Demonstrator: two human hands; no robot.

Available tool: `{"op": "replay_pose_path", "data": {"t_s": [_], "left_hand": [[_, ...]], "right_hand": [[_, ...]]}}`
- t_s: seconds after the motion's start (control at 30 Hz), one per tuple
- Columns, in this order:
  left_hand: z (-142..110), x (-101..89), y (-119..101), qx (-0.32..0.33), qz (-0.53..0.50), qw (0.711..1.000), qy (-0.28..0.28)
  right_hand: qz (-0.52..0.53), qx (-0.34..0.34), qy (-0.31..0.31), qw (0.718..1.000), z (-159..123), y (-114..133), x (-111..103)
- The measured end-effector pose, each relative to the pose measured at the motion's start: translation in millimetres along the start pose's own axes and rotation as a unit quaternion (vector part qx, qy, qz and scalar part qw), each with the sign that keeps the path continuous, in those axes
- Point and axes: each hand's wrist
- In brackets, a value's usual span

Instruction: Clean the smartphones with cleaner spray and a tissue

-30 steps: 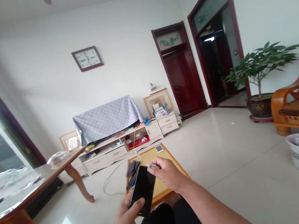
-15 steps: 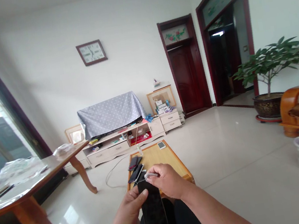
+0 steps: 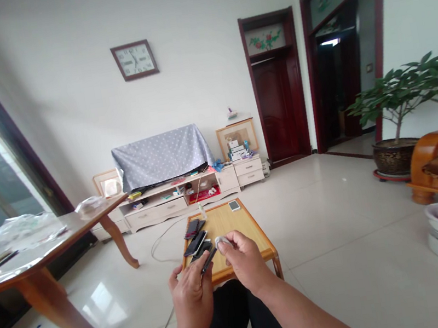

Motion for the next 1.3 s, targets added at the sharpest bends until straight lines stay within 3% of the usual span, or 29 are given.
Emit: {"op": "replay_pose_path", "data": {"t_s": [0.13, 0.4, 0.6, 0.8, 1.0, 1.2, 1.3], "left_hand": [[-2, 0.1, -3, 0.022, 0.032, 0.999, -0.015], [-4, 1.2, -3, 0.038, 0.045, 0.998, -0.035], [-5, -2.3, -4, 0.051, 0.070, 0.995, -0.042], [-6, -1.5, -1, 0.049, 0.060, 0.996, -0.052], [-7, -4.2, 1, 0.056, 0.070, 0.995, -0.042], [-7, -4.3, 4, 0.058, 0.058, 0.995, -0.053], [-7, -6.3, 4, 0.061, 0.056, 0.995, -0.060]], "right_hand": [[0.039, 0.014, 0.003, 0.999, 2, -3, 1], [-0.052, -0.030, 0.084, 0.995, -31, 13, 30], [-0.012, -0.010, -0.009, 1.000, -11, 7, 16], [-0.008, -0.021, 0.080, 0.997, -31, 1, 36], [-0.003, -0.020, -0.015, 1.000, -17, 1, 28], [-0.031, -0.027, 0.058, 0.998, -31, -1, 42], [-0.021, -0.031, 0.019, 0.999, -22, 1, 36]]}}
Point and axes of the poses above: each hand's wrist, its own z-axis towards the middle knuckle, its own x-axis out of the palm, y = z × x, and after that the axes turned 15 degrees about y, right-handed
